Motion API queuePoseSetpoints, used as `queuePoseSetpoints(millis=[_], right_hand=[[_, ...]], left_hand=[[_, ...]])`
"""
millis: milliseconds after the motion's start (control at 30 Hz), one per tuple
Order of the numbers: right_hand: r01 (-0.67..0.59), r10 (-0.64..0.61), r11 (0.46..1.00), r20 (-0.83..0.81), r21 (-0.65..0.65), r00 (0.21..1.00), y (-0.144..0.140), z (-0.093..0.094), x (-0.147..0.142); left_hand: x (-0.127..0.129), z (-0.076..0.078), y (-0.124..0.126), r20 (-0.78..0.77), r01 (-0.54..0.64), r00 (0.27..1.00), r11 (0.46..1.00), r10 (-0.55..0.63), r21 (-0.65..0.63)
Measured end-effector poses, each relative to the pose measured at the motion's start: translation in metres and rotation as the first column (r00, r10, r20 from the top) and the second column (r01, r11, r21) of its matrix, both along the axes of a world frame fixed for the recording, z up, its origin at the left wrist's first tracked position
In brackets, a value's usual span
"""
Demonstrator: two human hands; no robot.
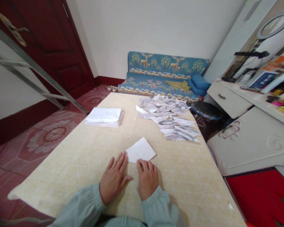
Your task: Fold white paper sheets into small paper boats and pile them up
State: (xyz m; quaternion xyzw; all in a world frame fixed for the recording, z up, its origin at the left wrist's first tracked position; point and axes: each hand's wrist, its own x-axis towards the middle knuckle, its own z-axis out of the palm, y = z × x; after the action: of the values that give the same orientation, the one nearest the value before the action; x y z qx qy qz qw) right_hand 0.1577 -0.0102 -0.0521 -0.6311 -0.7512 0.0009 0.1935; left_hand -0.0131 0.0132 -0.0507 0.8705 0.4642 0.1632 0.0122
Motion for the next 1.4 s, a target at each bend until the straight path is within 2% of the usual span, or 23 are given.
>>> queuePoseSetpoints(millis=[67, 133, 267, 367, 467, 567, 700, 833, 900, 967, 1067, 1133, 1167, 1233, 1300, 1333, 1400], right_hand=[[0.022, -0.022, 1.000, 0.007, 0.003, 1.000, 0.000, 0.000, -0.005], [0.055, -0.055, 0.998, -0.005, 0.006, 0.998, -0.001, 0.001, -0.010], [0.060, -0.065, 0.997, -0.107, -0.044, 0.992, -0.002, 0.009, -0.010], [0.031, -0.040, 0.998, -0.173, -0.052, 0.984, 0.006, 0.013, 0.011], [0.130, -0.123, 0.991, -0.168, 0.037, 0.978, 0.019, 0.010, 0.041], [0.138, -0.139, 0.990, -0.277, -0.023, 0.951, 0.027, 0.002, 0.062], [0.100, -0.154, 0.986, -0.526, -0.130, 0.836, 0.023, -0.006, 0.065], [0.124, -0.285, 0.955, -0.708, -0.271, 0.646, 0.002, -0.007, 0.054], [0.059, -0.381, 0.908, -0.762, -0.414, 0.523, -0.013, -0.008, 0.042], [-0.068, -0.442, 0.857, -0.798, -0.510, 0.409, -0.029, -0.011, 0.027], [-0.249, -0.420, 0.832, -0.855, -0.497, 0.303, -0.049, -0.009, 0.002], [-0.387, -0.347, 0.802, -0.882, -0.456, 0.319, -0.055, -0.001, -0.012], [-0.471, -0.287, 0.765, -0.888, -0.438, 0.359, -0.057, 0.005, -0.017], [-0.630, -0.141, 0.657, -0.888, -0.415, 0.438, -0.058, 0.018, -0.022], [-0.711, -0.053, 0.565, -0.878, -0.419, 0.476, -0.058, 0.033, -0.022], [-0.713, -0.049, 0.556, -0.873, -0.427, 0.485, -0.057, 0.039, -0.021], [-0.648, -0.112, 0.617, -0.865, -0.446, 0.489, -0.055, 0.050, -0.014]], left_hand=[[0.013, -0.002, -0.009, 0.038, -0.010, 0.999, 1.000, 0.010, -0.010], [0.025, -0.004, -0.017, 0.076, 0.058, 0.996, 0.998, -0.055, -0.037], [0.030, -0.007, -0.018, 0.158, 0.130, 0.981, 0.987, -0.113, -0.099], [0.023, 0.000, -0.009, 0.226, 0.166, 0.965, 0.976, -0.132, -0.140], [0.017, 0.009, 0.002, 0.289, 0.208, 0.944, 0.965, -0.157, -0.156], [0.015, 0.015, 0.011, 0.344, 0.243, 0.924, 0.950, -0.166, -0.194], [0.015, 0.019, 0.020, 0.380, 0.235, 0.918, 0.930, -0.116, -0.283], [0.016, 0.019, 0.027, 0.386, 0.208, 0.919, 0.926, -0.076, -0.314], [0.016, 0.018, 0.029, 0.393, 0.206, 0.917, 0.925, -0.068, -0.320], [0.015, 0.016, 0.031, 0.407, 0.208, 0.911, 0.923, -0.063, -0.323], [0.014, 0.013, 0.033, 0.431, 0.212, 0.901, 0.920, -0.053, -0.329], [0.013, 0.011, 0.034, 0.444, 0.218, 0.895, 0.917, -0.050, -0.335], [0.013, 0.011, 0.034, 0.450, 0.228, 0.891, 0.913, -0.055, -0.339], [0.013, 0.010, 0.035, 0.470, 0.256, 0.880, 0.904, -0.072, -0.341], [0.013, 0.009, 0.036, 0.499, 0.294, 0.861, 0.894, -0.095, -0.337], [0.013, 0.008, 0.037, 0.516, 0.315, 0.850, 0.889, -0.108, -0.333], [0.013, 0.006, 0.040, 0.551, 0.361, 0.823, 0.874, -0.134, -0.326]])
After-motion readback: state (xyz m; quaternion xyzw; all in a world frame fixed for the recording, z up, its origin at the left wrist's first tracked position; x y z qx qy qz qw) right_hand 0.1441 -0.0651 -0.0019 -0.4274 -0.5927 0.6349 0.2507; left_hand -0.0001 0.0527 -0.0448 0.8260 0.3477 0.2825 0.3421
